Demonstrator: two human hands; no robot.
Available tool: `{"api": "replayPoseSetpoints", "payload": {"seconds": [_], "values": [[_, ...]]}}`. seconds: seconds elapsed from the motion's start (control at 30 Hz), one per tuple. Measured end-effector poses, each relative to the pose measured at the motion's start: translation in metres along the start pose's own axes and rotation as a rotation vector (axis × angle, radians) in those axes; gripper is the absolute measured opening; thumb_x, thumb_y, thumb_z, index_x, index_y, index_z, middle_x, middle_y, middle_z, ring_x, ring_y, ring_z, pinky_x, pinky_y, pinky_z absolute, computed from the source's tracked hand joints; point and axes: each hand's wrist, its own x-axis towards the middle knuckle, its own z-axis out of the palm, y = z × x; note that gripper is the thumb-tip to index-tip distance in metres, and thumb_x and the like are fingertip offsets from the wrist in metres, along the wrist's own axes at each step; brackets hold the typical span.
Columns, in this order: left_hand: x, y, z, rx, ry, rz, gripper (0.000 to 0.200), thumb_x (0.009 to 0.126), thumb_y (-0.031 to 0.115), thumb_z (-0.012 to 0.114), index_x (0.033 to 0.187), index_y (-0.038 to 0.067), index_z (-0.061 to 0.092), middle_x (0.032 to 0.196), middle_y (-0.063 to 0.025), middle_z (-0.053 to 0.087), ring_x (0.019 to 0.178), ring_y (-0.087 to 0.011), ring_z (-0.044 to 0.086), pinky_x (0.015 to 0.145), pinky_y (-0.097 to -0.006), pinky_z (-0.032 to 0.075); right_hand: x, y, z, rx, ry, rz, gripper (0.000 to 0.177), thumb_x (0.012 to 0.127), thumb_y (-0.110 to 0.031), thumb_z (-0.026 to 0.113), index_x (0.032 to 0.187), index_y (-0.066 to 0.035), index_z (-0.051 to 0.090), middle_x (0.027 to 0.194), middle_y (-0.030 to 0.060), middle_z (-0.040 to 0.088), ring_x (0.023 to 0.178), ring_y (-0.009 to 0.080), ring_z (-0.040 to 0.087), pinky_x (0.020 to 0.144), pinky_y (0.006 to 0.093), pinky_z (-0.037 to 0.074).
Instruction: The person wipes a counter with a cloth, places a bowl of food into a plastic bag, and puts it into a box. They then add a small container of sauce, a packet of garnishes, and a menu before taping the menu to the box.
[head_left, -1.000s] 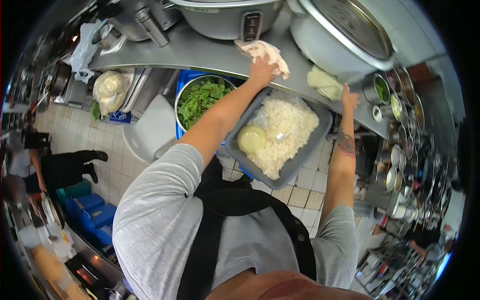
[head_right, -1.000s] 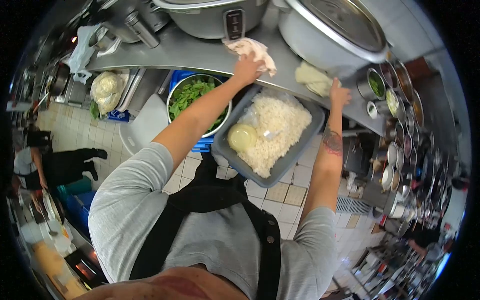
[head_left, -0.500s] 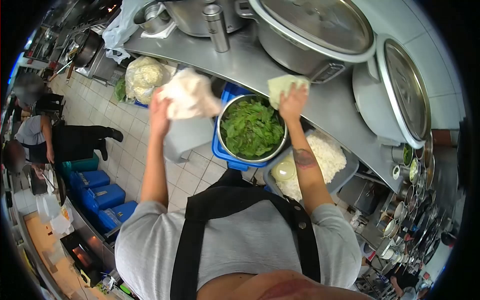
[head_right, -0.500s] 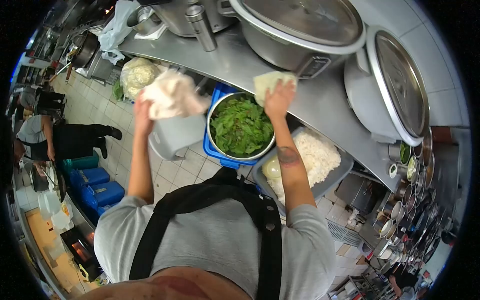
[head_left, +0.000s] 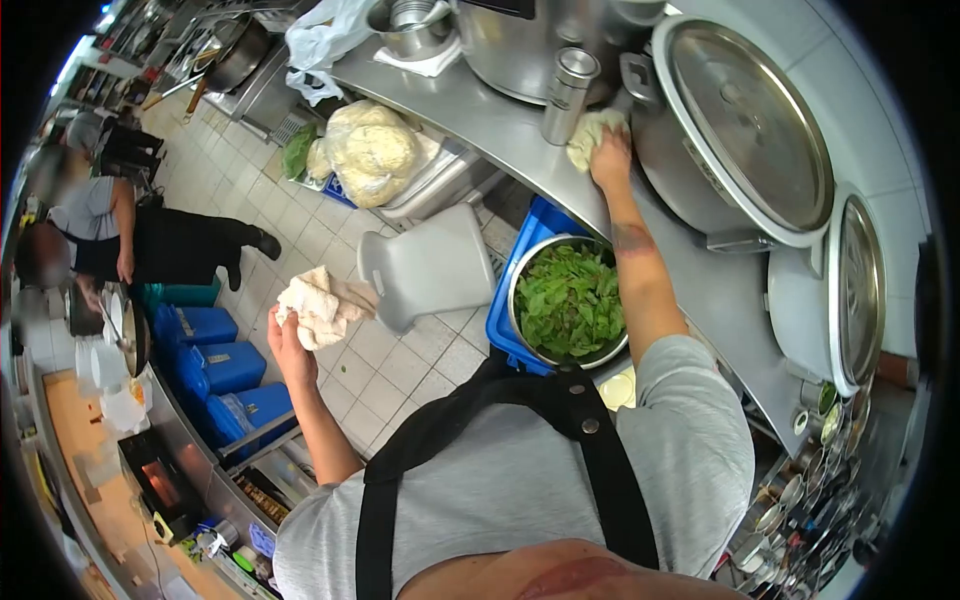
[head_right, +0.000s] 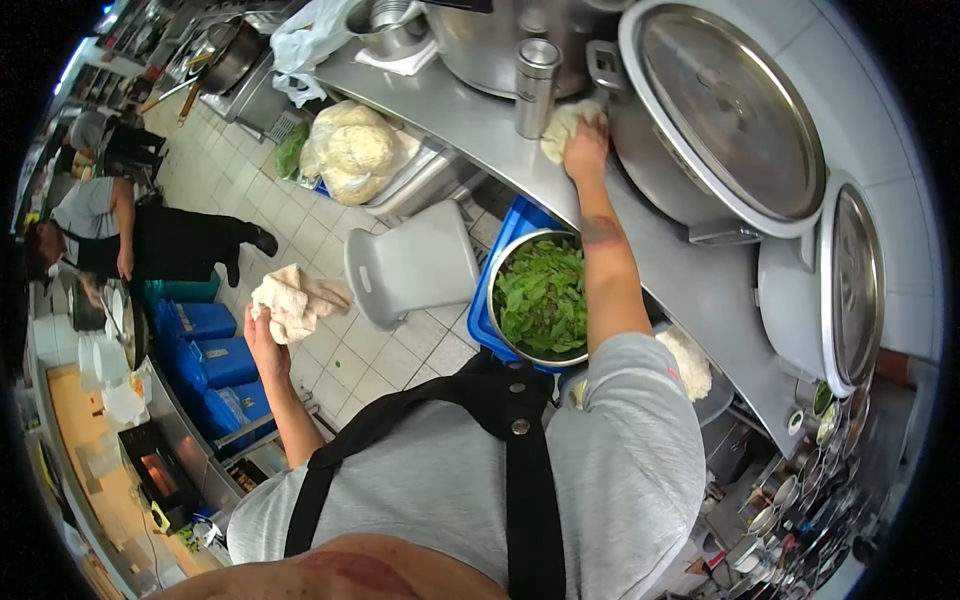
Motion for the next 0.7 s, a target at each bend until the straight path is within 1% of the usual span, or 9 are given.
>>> {"api": "replayPoseSetpoints", "payload": {"seconds": [0.1,0.17,0.23,0.37,0.4,0.5,0.57,0.6,0.7], "values": [[-0.001,0.001,-0.009,-0.074,0.056,-0.049,0.022,0.091,0.007,0.046,0.111,0.000,0.050,0.104,-0.0081,0.061,0.091,-0.0136,0.059,0.081,-0.0273,0.047,-0.059,-0.045,-0.030,-0.020,0.078,0.142,0.056,0.081,-0.019,0.058,0.132,0.000,0.044,0.141,0.0226,0.035,0.133,0.0378,0.029,0.112,0.0451,0.020],[-0.006,0.006,-0.004,-0.068,0.081,-0.055,0.023,0.090,0.008,0.046,0.112,0.000,0.050,0.104,-0.0083,0.061,0.092,-0.0142,0.059,0.080,-0.0274,0.047,-0.095,-0.079,-0.024,0.000,0.136,0.033,0.058,0.078,-0.017,0.061,0.130,0.001,0.045,0.142,0.0215,0.036,0.133,0.0374,0.029,0.112,0.0458,0.021],[-0.014,0.007,-0.003,-0.046,0.089,-0.040,0.022,0.090,0.007,0.046,0.111,0.001,0.050,0.103,-0.0081,0.061,0.091,-0.0137,0.059,0.079,-0.0269,0.047,-0.105,-0.119,-0.016,0.149,0.111,-0.143,0.052,0.078,-0.013,0.061,0.127,0.000,0.048,0.137,0.0207,0.040,0.129,0.0381,0.035,0.109,0.0467,0.026],[-0.045,0.000,-0.015,0.016,0.118,-0.072,0.019,0.089,0.005,0.046,0.107,0.002,0.050,0.099,-0.0069,0.060,0.087,-0.0118,0.057,0.076,-0.0255,0.047,-0.061,-0.182,-0.006,0.784,-0.294,-0.391,0.039,0.074,0.000,0.061,0.112,-0.004,0.057,0.120,0.0199,0.051,0.115,0.0383,0.046,0.098,0.0444,0.037],[-0.054,0.000,-0.019,0.029,0.136,-0.070,0.018,0.089,0.005,0.046,0.106,0.002,0.050,0.098,-0.0065,0.060,0.085,-0.0114,0.057,0.075,-0.0252,0.046,-0.053,-0.196,-0.013,0.773,-0.241,-0.427,0.038,0.074,0.000,0.062,0.111,-0.004,0.058,0.119,0.0197,0.052,0.114,0.0373,0.047,0.095,0.0429,0.039],[-0.080,0.002,-0.036,0.025,0.187,-0.073,0.017,0.088,0.004,0.045,0.104,0.002,0.050,0.095,-0.0054,0.059,0.083,-0.0108,0.056,0.074,-0.0245,0.046,-0.018,-0.205,-0.011,0.492,0.140,-0.389,0.043,0.073,-0.003,0.064,0.116,-0.004,0.056,0.123,0.0189,0.050,0.115,0.0376,0.046,0.094,0.0444,0.040],[-0.098,0.005,-0.046,-0.012,0.204,-0.075,0.016,0.088,0.004,0.045,0.103,0.002,0.050,0.094,-0.0051,0.059,0.084,-0.0109,0.056,0.075,-0.0241,0.045,-0.002,-0.213,-0.006,0.327,0.120,-0.140,0.047,0.076,-0.013,0.066,0.121,-0.005,0.054,0.130,0.0191,0.047,0.121,0.0376,0.041,0.099,0.0470,0.036],[-0.105,0.008,-0.047,-0.016,0.247,-0.088,0.017,0.088,0.005,0.043,0.102,0.001,0.050,0.095,-0.0059,0.059,0.085,-0.0116,0.056,0.076,-0.0249,0.045,0.012,-0.208,0.024,0.222,0.013,-0.096,0.051,0.079,-0.025,0.066,0.124,-0.006,0.052,0.134,0.0199,0.043,0.127,0.0377,0.036,0.103,0.0497,0.031],[-0.125,0.003,-0.058,-0.107,0.288,-0.101,0.018,0.087,0.006,0.040,0.101,0.000,0.050,0.098,-0.0079,0.059,0.087,-0.0127,0.056,0.078,-0.0264,0.046,0.030,-0.234,0.076,0.014,-0.003,-0.089,0.055,0.081,-0.031,0.065,0.127,-0.006,0.050,0.140,0.0211,0.037,0.132,0.0375,0.031,0.107,0.0505,0.026]]}}
